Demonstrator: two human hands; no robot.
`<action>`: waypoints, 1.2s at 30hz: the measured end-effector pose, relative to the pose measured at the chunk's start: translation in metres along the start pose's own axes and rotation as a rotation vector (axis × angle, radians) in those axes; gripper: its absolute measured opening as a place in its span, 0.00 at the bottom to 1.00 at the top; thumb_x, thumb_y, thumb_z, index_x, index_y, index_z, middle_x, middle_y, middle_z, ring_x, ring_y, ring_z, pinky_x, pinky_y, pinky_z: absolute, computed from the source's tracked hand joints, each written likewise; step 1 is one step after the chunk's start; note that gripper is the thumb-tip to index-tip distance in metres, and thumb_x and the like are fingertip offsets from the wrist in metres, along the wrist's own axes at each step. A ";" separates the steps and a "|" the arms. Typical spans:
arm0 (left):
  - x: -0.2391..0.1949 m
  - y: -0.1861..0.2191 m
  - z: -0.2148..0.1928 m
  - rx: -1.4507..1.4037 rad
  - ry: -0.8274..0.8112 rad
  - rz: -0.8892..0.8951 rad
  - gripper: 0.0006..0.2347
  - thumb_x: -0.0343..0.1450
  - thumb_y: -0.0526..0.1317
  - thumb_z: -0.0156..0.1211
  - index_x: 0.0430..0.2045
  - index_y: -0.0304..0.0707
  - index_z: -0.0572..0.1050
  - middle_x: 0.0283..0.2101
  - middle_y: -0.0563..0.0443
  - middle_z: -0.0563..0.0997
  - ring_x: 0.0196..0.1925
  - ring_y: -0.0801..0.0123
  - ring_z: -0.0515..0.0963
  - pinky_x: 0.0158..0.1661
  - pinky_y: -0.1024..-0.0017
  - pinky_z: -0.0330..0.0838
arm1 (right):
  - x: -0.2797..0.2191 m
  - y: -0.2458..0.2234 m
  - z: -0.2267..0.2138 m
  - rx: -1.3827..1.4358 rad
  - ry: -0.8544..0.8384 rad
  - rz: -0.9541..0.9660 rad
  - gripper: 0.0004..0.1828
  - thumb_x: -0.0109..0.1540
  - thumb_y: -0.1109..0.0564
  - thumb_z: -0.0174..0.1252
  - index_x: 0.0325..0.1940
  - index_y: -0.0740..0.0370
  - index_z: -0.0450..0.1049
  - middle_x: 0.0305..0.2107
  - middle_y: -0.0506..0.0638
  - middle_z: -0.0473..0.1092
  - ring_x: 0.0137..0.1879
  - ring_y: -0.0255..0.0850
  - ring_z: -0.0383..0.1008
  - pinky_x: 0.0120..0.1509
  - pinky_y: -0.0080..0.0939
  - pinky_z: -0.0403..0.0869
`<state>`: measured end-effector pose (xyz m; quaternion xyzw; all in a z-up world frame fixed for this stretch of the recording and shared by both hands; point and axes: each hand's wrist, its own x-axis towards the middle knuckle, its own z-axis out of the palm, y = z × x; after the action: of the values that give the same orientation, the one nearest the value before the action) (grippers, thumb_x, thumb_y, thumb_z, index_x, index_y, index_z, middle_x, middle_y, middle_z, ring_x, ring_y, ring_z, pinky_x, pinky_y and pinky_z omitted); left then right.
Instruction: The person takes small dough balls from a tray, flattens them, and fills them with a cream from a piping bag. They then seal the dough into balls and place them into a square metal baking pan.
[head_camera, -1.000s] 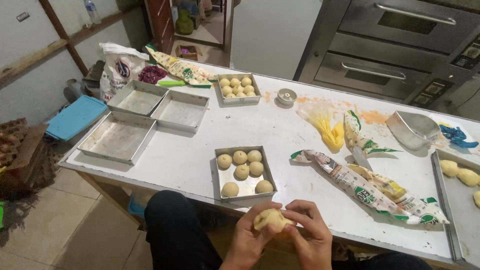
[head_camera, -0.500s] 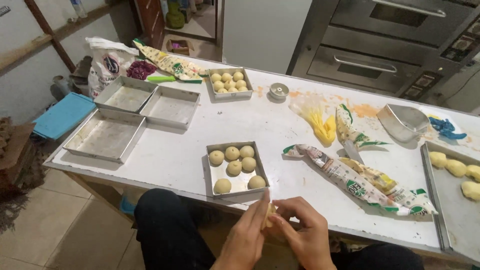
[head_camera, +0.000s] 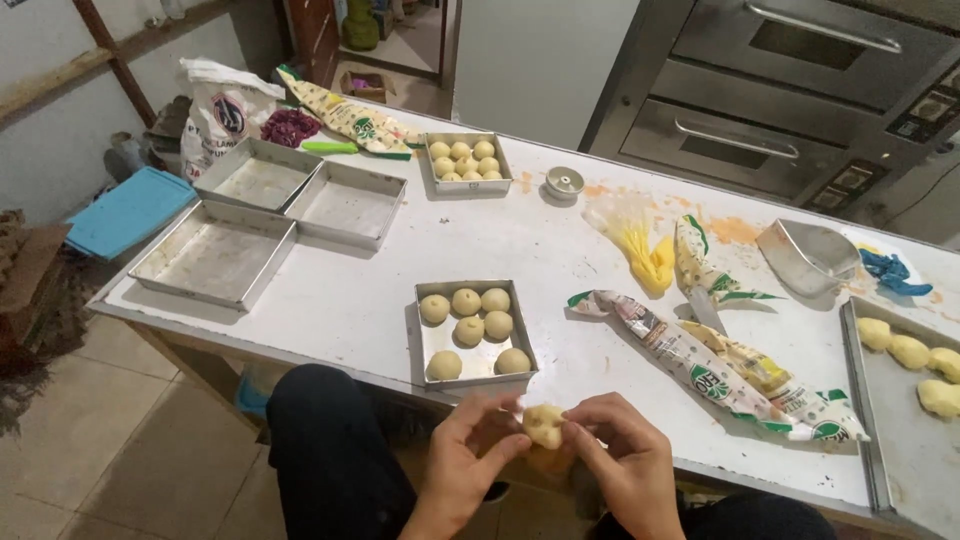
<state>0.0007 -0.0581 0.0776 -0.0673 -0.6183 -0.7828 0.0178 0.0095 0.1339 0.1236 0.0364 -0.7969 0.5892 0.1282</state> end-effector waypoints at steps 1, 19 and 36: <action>0.002 -0.006 0.001 -0.016 -0.034 0.027 0.17 0.64 0.29 0.73 0.48 0.37 0.81 0.44 0.51 0.80 0.41 0.72 0.84 0.47 0.76 0.84 | 0.000 0.002 -0.001 0.061 -0.015 -0.005 0.03 0.58 0.63 0.67 0.33 0.68 0.83 0.31 0.54 0.78 0.33 0.39 0.80 0.36 0.34 0.78; -0.019 -0.011 0.014 0.850 -0.120 0.626 0.15 0.74 0.27 0.53 0.57 0.26 0.70 0.42 0.40 0.75 0.42 0.51 0.76 0.39 0.60 0.73 | -0.018 0.018 0.010 -0.411 0.096 -0.276 0.05 0.57 0.56 0.67 0.37 0.53 0.83 0.32 0.43 0.75 0.31 0.31 0.76 0.35 0.28 0.74; -0.013 -0.029 0.006 -0.554 -0.028 -0.089 0.24 0.61 0.41 0.78 0.48 0.40 0.72 0.50 0.33 0.85 0.52 0.59 0.83 0.49 0.67 0.81 | -0.036 0.014 0.029 -0.131 0.077 -0.236 0.02 0.55 0.63 0.68 0.32 0.61 0.84 0.30 0.49 0.79 0.36 0.34 0.80 0.38 0.29 0.75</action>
<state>0.0106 -0.0458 0.0492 -0.0531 -0.3831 -0.9211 -0.0441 0.0364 0.1077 0.0937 0.0992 -0.8183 0.5178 0.2292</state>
